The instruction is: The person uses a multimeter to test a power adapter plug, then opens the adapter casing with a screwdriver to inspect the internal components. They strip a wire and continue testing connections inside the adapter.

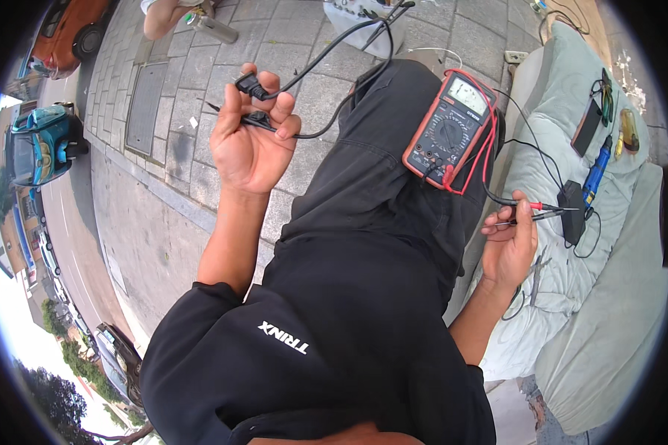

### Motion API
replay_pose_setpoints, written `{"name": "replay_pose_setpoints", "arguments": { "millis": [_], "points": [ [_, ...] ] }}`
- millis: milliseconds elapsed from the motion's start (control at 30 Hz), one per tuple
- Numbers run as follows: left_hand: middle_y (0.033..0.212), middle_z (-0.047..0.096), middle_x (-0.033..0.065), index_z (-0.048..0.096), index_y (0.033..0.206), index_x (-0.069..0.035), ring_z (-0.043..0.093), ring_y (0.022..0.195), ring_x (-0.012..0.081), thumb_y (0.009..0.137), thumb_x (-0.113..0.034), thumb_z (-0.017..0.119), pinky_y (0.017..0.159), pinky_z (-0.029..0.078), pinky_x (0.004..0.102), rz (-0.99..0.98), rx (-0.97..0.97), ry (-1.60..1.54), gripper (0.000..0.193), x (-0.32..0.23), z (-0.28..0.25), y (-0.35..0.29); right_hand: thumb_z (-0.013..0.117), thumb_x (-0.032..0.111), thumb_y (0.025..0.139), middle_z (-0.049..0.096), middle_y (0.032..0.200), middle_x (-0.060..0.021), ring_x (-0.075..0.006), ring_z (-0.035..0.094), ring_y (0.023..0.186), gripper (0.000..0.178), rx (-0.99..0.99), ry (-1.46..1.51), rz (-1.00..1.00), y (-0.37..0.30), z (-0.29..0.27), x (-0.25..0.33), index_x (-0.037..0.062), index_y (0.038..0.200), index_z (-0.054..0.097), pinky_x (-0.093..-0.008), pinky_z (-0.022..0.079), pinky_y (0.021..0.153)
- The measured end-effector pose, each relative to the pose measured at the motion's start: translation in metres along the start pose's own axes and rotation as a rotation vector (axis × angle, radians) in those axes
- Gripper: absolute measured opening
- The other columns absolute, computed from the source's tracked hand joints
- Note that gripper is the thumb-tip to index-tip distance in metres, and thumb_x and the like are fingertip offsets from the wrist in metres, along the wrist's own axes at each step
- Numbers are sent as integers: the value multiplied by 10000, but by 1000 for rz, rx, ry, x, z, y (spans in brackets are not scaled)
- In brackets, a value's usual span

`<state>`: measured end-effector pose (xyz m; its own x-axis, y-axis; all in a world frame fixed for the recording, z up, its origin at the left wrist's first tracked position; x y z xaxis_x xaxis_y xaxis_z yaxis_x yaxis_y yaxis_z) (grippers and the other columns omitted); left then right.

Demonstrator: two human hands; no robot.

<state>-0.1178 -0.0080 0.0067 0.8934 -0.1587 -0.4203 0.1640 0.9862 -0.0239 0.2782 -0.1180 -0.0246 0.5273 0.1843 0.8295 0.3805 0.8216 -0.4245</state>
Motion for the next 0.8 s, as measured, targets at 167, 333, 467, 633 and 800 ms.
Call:
{"name": "replay_pose_setpoints", "arguments": {
  "millis": [167,333,467,633,800],
  "points": [
    [1156,664,73,549,1418,-122,619,893,221,1152,-364,504,666,438,326,52,75,132,363,11,14,-4,603,232,1110,711,900,-104,-253,766,718,281,18,131,255,-17,-13,-25,-13,1245,634,-336,604,479],
    [895,607,6,510,1487,-112,442,626,113,1156,-434,482,595,363,283,97,106,410,463,22,19,0,665,277,1075,699,851,-73,-200,697,614,274,-51,191,377,-22,-37,-31,11,1136,682,-327,513,430],
    [720,537,-13,520,1414,-77,415,534,101,1121,-428,574,549,317,272,68,166,560,460,28,24,3,680,320,1061,671,757,-40,-184,635,558,273,-107,319,465,-21,-42,-37,48,1042,703,-342,444,443],
    [594,526,0,593,1250,-16,405,450,81,1028,-433,737,484,289,264,-37,201,847,494,49,38,2,685,368,1053,645,781,-26,-153,565,547,267,-110,282,545,-11,-48,-46,102,1034,676,-314,376,457],
    [625,623,71,614,1119,3,549,466,100,953,-409,801,475,412,213,-274,271,917,482,73,42,-3,664,400,1059,597,773,5,-121,481,510,270,-85,327,587,2,-59,-51,133,1020,647,-292,335,443]
  ]
}}
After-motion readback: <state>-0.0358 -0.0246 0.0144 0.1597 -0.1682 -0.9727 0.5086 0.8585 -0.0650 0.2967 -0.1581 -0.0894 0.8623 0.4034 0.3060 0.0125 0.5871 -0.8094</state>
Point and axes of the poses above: each hand's wrist, its own y-axis towards the middle knuckle, its own z-axis out of the palm, x = y × z, the point moved 2 cm from there along y, towards the middle knuckle
